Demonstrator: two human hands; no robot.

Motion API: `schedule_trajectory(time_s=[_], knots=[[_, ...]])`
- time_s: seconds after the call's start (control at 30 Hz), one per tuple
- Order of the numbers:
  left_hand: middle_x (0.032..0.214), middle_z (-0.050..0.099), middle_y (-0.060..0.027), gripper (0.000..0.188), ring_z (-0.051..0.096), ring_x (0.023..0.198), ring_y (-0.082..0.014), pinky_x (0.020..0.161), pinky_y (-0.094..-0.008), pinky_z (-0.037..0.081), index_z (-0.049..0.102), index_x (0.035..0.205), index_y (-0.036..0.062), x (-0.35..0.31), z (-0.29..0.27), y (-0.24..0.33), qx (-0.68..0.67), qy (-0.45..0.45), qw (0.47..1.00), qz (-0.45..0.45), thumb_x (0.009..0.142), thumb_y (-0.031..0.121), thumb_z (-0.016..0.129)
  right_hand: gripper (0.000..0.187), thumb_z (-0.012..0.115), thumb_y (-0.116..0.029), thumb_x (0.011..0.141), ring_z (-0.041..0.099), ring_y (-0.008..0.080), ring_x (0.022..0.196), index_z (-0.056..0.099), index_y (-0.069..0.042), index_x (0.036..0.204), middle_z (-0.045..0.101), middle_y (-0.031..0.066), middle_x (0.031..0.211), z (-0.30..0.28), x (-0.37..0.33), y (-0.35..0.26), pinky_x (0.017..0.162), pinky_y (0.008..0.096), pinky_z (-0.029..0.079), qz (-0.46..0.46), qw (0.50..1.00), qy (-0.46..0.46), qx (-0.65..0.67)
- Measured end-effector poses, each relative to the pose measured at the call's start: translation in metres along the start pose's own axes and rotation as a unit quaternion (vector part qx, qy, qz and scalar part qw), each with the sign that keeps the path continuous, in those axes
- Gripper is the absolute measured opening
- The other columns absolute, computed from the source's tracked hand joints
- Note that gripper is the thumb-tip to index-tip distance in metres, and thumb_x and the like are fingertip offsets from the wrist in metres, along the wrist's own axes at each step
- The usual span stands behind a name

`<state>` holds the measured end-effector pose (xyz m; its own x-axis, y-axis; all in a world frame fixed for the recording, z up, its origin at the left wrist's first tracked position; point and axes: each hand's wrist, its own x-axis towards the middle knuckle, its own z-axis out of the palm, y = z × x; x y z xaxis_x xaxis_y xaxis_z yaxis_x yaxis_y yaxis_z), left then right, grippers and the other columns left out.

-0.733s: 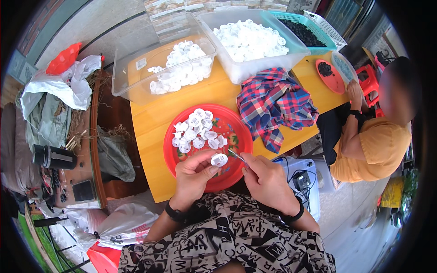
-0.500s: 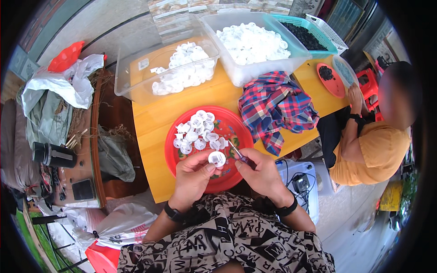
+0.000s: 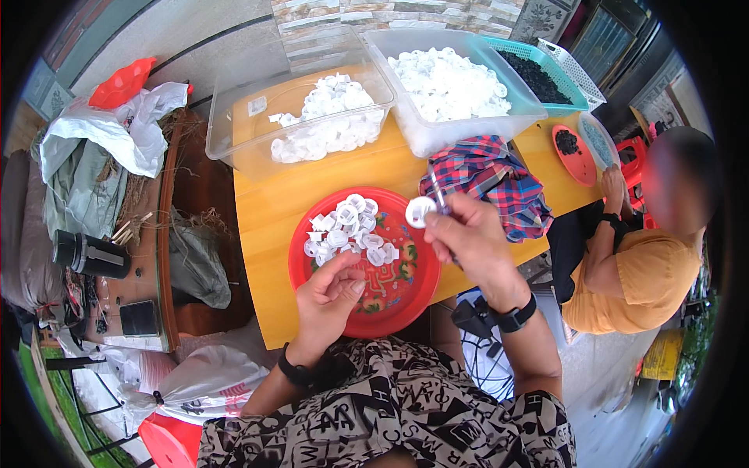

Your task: Assembling small white plastic components by inserting black rings using a small tool.

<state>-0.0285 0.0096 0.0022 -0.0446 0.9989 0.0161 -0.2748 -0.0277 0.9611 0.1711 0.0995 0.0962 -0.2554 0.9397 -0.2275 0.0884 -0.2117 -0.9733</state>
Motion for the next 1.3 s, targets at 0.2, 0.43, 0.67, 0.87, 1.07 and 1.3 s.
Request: schedule_trajectory(time_s=[0.2, 0.43, 0.67, 0.87, 1.07, 1.3], knots=[[0.090, 0.060, -0.0089, 0.019, 0.058, 0.087, -0.0173, 0.072, -0.0292, 0.047, 0.061, 0.095, -0.0021, 0.014, -0.015, 0.006, 0.247, 0.120, 0.958, 0.081, 0.076, -0.004, 0.064, 0.027, 0.058, -0.021, 0.090, 0.059, 0.0093, 0.060, 0.060, 0.001, 0.106, 0.062, 0.0049, 0.079, -0.047, 0.038, -0.035, 0.054, 0.0205, 0.046, -0.167, 0.967, 0.162, 0.100], [0.088, 0.052, -0.0120, 0.031, 0.049, 0.085, -0.0291, 0.075, -0.0385, 0.042, 0.065, 0.095, 0.0019, 0.028, -0.005, -0.004, 0.582, 0.025, 0.784, 0.214, 0.064, -0.004, 0.062, 0.019, 0.057, -0.011, 0.088, 0.047, 0.0036, 0.056, 0.059, 0.002, 0.102, 0.054, -0.0005, 0.069, 0.000, -0.027, 0.049, 0.049, 0.0188, 0.039, -0.018, 0.999, 0.001, -0.040], [0.084, 0.050, -0.0111, 0.026, 0.048, 0.082, -0.0290, 0.073, -0.0382, 0.041, 0.066, 0.087, 0.0023, 0.034, 0.000, -0.015, 0.603, 0.032, 0.761, 0.237, 0.062, -0.003, 0.066, 0.015, 0.059, -0.011, 0.086, 0.039, 0.0037, 0.062, 0.058, 0.003, 0.094, 0.047, -0.0023, 0.066, 0.007, -0.055, 0.075, 0.052, 0.0227, 0.036, 0.003, 0.997, -0.018, -0.070], [0.090, 0.053, -0.0103, 0.020, 0.050, 0.084, -0.0259, 0.074, -0.0352, 0.042, 0.066, 0.083, 0.0027, 0.025, 0.005, -0.012, 0.580, 0.006, 0.773, 0.256, 0.064, -0.004, 0.067, 0.015, 0.059, -0.010, 0.086, 0.041, 0.0039, 0.062, 0.058, 0.003, 0.093, 0.051, -0.0015, 0.067, 0.018, -0.056, 0.079, 0.053, 0.0228, 0.038, 0.007, 0.996, -0.042, -0.080], [0.102, 0.059, -0.0100, 0.017, 0.057, 0.090, -0.0189, 0.078, -0.0302, 0.047, 0.065, 0.096, 0.0021, 0.007, 0.009, 0.004, -0.243, -0.091, 0.961, -0.089, 0.082, -0.005, 0.058, 0.013, 0.059, -0.009, 0.086, 0.051, 0.0044, 0.061, 0.058, 0.002, 0.093, 0.058, -0.0003, 0.072, 0.035, -0.051, 0.076, 0.053, 0.0209, 0.043, 0.029, 0.996, -0.058, 0.057], [0.101, 0.062, -0.0119, 0.022, 0.058, 0.096, -0.0206, 0.082, -0.0315, 0.047, 0.062, 0.104, -0.0001, -0.003, 0.014, 0.007, -0.286, -0.097, 0.949, -0.088, 0.083, -0.001, 0.059, 0.010, 0.060, -0.007, 0.084, 0.051, 0.0069, 0.057, 0.058, 0.001, 0.088, 0.056, 0.0002, 0.070, 0.051, -0.056, 0.067, 0.050, 0.0227, 0.041, -0.015, 0.994, -0.049, 0.095]])
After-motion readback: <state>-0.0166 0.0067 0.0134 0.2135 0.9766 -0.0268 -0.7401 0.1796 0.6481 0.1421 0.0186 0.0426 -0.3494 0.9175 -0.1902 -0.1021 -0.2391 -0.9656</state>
